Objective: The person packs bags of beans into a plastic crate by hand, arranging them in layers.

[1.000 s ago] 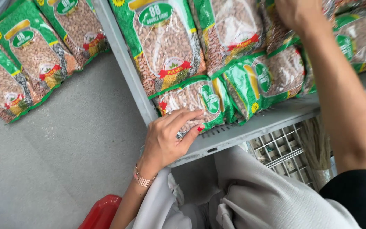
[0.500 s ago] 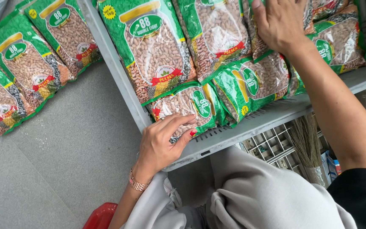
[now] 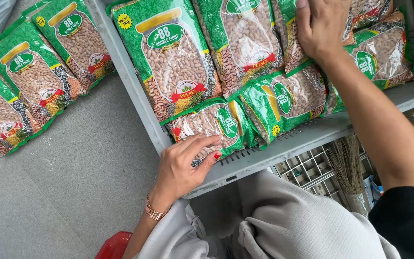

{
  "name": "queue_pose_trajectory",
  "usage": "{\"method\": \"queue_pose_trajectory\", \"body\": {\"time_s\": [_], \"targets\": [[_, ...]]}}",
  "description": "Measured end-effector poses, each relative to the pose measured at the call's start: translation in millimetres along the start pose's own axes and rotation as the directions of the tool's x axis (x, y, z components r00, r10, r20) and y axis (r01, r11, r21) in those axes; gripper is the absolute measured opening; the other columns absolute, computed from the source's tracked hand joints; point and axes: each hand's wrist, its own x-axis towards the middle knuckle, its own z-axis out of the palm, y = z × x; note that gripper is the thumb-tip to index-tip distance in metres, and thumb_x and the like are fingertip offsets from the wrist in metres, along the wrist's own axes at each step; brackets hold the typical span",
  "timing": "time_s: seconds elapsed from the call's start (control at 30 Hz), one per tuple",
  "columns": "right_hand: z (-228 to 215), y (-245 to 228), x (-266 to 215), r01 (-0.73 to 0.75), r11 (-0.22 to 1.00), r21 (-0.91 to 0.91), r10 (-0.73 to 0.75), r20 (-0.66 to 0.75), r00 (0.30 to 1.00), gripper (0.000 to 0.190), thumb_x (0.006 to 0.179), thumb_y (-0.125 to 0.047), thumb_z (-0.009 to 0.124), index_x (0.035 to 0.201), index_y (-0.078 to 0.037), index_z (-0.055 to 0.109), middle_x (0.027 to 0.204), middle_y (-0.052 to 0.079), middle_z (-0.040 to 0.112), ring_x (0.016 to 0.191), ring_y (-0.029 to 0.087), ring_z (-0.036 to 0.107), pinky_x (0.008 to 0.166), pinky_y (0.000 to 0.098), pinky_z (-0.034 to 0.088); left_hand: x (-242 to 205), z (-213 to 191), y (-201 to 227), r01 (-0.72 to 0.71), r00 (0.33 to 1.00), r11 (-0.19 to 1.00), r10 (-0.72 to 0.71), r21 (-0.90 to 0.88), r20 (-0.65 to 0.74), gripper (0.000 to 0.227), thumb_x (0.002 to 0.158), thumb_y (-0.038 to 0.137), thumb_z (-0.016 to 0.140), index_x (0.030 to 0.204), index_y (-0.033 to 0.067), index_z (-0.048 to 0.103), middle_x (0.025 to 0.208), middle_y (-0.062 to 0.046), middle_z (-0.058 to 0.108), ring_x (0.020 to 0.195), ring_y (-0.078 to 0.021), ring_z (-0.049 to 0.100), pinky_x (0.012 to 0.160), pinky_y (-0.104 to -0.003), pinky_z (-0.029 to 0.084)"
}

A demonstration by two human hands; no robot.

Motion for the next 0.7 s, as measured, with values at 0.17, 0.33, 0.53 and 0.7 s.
{"method": "queue_pose_trajectory", "body": {"time_s": [0.17, 0.33, 0.53, 0.7], "targets": [[23.2, 23.6, -13.1, 0.135, 0.988, -0.075, -0.145, -0.161, 0.976, 0.026, 0.116, -0.01, 0.039, 0.125, -0.002, 0.063, 0.117, 0.019, 0.062, 0.113, 0.039, 0.054, 0.103, 0.0516, 0.036, 1.3, -0.6, 0.4, 0.014, 1.0, 1.0, -0.014, -0.007, 0.011, 0.025, 0.093, 0.022, 0.076, 0.116, 0.0108, 0.071, 0.107, -0.007, 0.077, 0.094, -0.0265, 0.077, 0.077, -0.037, 0.06], [-2.8, -9.4, 3.5, 0.163, 0.986, -0.037, -0.166, -0.149, 0.975, 0.028, 0.112, -0.007, 0.04, 0.127, 0.002, 0.062, 0.126, 0.021, 0.062, 0.123, 0.041, 0.054, 0.111, 0.0561, 0.03, -1.0, -3.0, 0.2, 0.006, 1.0, 1.0, -0.006, 0.005, -0.021, 0.028, 0.09, 0.018, 0.075, 0.117, 0.0104, 0.071, 0.106, -0.009, 0.076, 0.092, -0.0284, 0.076, 0.076, -0.037, 0.06], [0.9, -12.1, 9.9, 0.227, 0.972, -0.063, -0.234, -0.149, 0.961, 0.033, 0.109, -0.004, 0.04, 0.134, 0.006, 0.06, 0.145, 0.025, 0.061, 0.142, 0.042, 0.05, 0.121, 0.0583, 0.022, -34.3, 3.0, -24.7, -0.1, 0.962, 0.979, 0.05, -0.176, -0.268, 0.021, 0.1, 0.012, 0.066, 0.12, 0.0064, 0.067, 0.109, -0.008, 0.078, 0.095, -0.0211, 0.078, 0.083, -0.035, 0.063], [9.8, -72.1, 9.0, 0.19, 0.979, -0.075, -0.2, -0.158, 0.967, 0.019, 0.11, -0.001, 0.047, 0.123, 0.0, 0.061, 0.137, 0.021, 0.065, 0.143, 0.041, 0.05, 0.127, 0.0587, 0.021, -52.2, -4.6, -49.9, -0.18, 0.792, 0.81, -0.218, -0.559, -0.57, 0.023, 0.109, 0.01, 0.054, 0.13, 0.0003, 0.053, 0.11, -0.014, 0.074, 0.095, -0.0211, 0.078, 0.08, -0.032, 0.065]]}}
